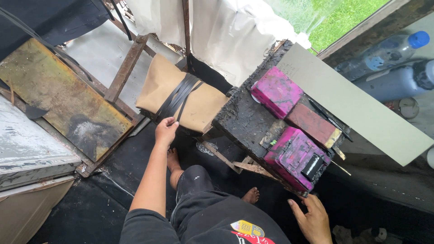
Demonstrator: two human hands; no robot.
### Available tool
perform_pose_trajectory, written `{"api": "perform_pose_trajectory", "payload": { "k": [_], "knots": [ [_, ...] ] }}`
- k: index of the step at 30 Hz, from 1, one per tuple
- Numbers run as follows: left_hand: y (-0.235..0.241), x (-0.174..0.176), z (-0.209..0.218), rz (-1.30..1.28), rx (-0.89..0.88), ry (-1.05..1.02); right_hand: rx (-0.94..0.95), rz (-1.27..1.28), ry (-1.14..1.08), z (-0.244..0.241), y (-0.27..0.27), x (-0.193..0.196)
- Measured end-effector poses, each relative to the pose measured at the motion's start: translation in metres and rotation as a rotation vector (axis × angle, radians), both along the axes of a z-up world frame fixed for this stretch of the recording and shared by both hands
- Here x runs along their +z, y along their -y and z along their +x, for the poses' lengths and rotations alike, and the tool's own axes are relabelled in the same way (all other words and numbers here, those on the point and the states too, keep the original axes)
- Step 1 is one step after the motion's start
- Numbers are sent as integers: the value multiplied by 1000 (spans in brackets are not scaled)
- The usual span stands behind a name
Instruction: Applying edge dye to leather straps and refilling the dye container from a larger bottle.
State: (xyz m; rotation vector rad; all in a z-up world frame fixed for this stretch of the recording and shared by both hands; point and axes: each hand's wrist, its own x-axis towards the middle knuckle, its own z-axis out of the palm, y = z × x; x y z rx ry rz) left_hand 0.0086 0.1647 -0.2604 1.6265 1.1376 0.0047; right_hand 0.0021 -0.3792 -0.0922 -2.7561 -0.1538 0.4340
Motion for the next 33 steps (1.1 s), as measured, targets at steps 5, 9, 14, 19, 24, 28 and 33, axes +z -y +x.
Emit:
{"api": "perform_pose_trajectory", "payload": {
  "k": [5,9,14,19,24,28,33],
  "knots": [
    [-15,-88,16,-36,-60,-132,-119,-128,-43,-7,-3,-30],
    [-19,-183,41,65,-141,-166,-237,-169,-36,-31,-14,-73],
    [-4,-223,54,124,-46,-107,-198,-112,-36,-59,-21,-147],
    [30,-281,51,5,-249,73,-262,-212,-357,-61,-45,-187],
    [58,-264,44,-722,322,415,-86,-74,-254,-72,-22,-249],
    [96,-298,28,-835,239,364,71,-8,-43,-86,-6,-287],
    [101,-262,20,-356,18,242,-138,-57,-314,-108,-29,-267]
  ]
}}
